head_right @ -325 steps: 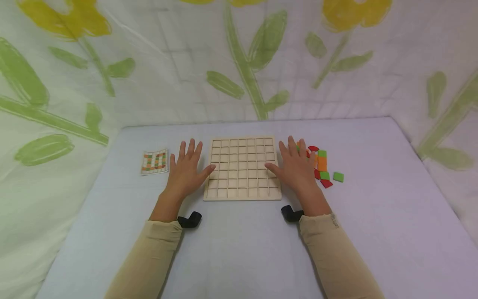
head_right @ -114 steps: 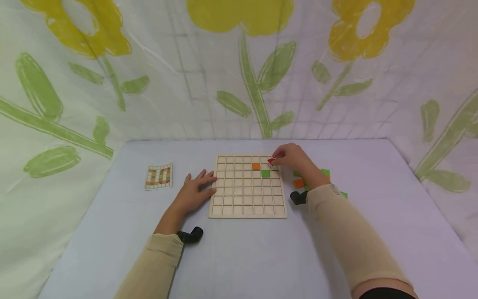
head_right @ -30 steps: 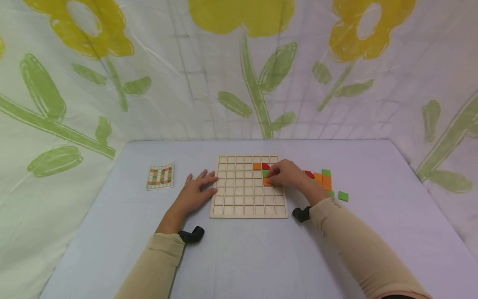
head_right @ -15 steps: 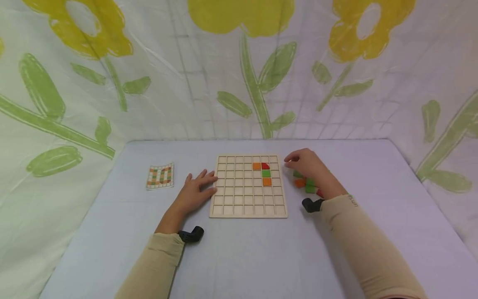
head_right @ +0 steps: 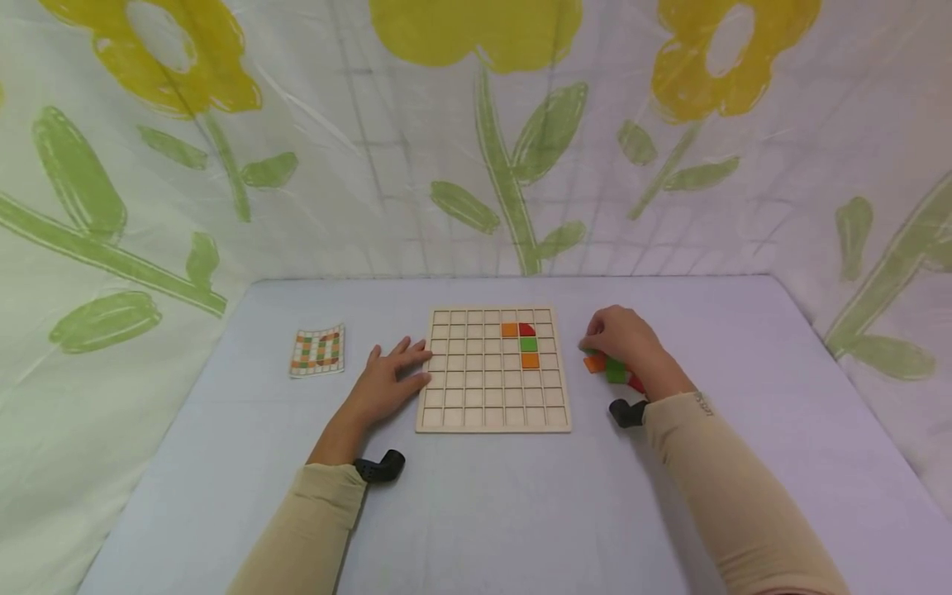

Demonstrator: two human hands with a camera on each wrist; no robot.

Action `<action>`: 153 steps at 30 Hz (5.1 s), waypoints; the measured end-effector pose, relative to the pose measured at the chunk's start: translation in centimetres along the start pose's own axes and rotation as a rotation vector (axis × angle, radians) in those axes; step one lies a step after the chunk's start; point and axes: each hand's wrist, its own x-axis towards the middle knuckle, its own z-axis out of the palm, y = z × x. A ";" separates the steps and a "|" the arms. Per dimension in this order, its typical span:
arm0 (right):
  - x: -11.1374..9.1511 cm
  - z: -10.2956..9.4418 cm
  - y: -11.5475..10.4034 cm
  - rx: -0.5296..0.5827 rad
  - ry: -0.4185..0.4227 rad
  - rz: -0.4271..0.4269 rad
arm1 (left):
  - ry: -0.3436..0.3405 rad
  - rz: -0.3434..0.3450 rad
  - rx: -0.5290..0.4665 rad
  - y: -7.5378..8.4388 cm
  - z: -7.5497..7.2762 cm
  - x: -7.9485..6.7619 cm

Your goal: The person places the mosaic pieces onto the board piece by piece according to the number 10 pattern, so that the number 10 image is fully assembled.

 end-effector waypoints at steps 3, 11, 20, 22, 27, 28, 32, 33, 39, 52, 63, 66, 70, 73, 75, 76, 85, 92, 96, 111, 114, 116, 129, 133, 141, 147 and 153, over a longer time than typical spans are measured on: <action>-0.1 0.3 -0.3 0.029 0.017 -0.024 | -0.001 -0.004 -0.002 0.1 0.0 0.0; -0.8 1.6 -3.2 0.196 -0.066 -0.107 | 0.004 -0.006 -0.002 0.2 -0.1 -0.1; -1.4 3.6 -5.3 0.213 -0.141 -0.190 | 0.001 -0.006 0.002 0.2 -0.1 -0.1; -1.3 4.0 -5.3 0.178 -0.114 -0.222 | 0.001 -0.007 0.004 0.3 -0.1 -0.1; -1.4 4.4 -5.5 0.148 -0.076 -0.246 | 0.004 -0.010 0.005 0.4 -0.1 0.0; -1.5 4.4 -5.5 0.151 -0.073 -0.234 | 0.005 -0.009 0.006 0.5 -0.1 0.0; -1.8 4.6 -5.8 0.170 -0.061 -0.164 | 0.003 -0.013 0.007 0.5 -0.1 0.0; -2.0 4.6 -5.8 0.173 -0.055 -0.153 | 0.003 -0.012 0.007 0.5 -0.1 0.0; -2.4 5.0 -6.1 0.160 -0.005 -0.152 | 0.003 -0.011 0.008 0.4 -0.1 -0.1; -3.8 3.2 -2.1 0.231 0.231 0.026 | -0.003 -0.003 0.014 0.3 0.3 0.1; -4.0 1.8 2.6 0.157 0.161 0.150 | -0.021 -0.019 0.003 0.1 -0.3 0.1; -4.0 2.0 2.5 0.181 0.196 0.132 | -0.018 -0.014 0.001 0.1 -0.2 0.1; -4.3 1.9 1.7 0.243 0.234 0.100 | -0.018 -0.007 -0.002 0.2 -0.2 0.1; -4.4 1.8 0.5 0.273 0.191 0.053 | -0.017 -0.005 -0.001 0.3 -0.2 0.1; -4.3 1.9 -0.4 0.291 0.139 0.020 | -0.016 -0.001 -0.003 0.3 -0.3 0.0; -4.3 2.0 -0.9 0.287 0.115 -0.002 | -0.016 0.002 -0.003 0.4 -0.3 0.0; -4.3 3.7 -3.8 0.481 -0.054 -0.081 | -0.025 -0.006 -0.016 0.8 -0.4 0.0; -4.3 4.8 -4.5 0.429 -0.105 -0.056 | -0.026 -0.018 -0.013 0.5 -0.2 0.0; -4.2 5.1 -4.9 0.362 -0.107 -0.032 | -0.027 -0.019 -0.015 0.5 -0.2 0.0; -3.9 5.8 -5.5 0.235 -0.063 0.013 | -0.020 0.000 0.001 0.5 -0.4 0.1; -4.0 5.8 -5.7 0.214 -0.052 0.020 | -0.022 -0.004 0.005 0.6 -0.4 0.1; -4.0 5.7 -5.8 0.196 -0.046 0.020 | -0.023 -0.006 0.006 0.7 -0.5 0.1; -4.0 3.9 -3.1 0.227 0.046 0.056 | -0.017 -0.004 -0.009 0.5 -0.3 0.0; -5.1 1.6 -0.8 0.159 0.137 0.115 | -0.016 0.002 -0.012 0.6 -0.3 0.0; -5.1 1.2 1.4 0.077 0.075 0.054 | -0.011 0.010 -0.021 0.5 -0.4 -0.1; -4.5 2.4 0.3 0.031 0.068 -0.045 | -0.014 0.011 -0.010 0.3 -0.2 0.1; -4.6 2.6 -0.1 0.055 0.143 -0.025 | -0.011 -0.005 -0.015 0.2 -0.1 0.1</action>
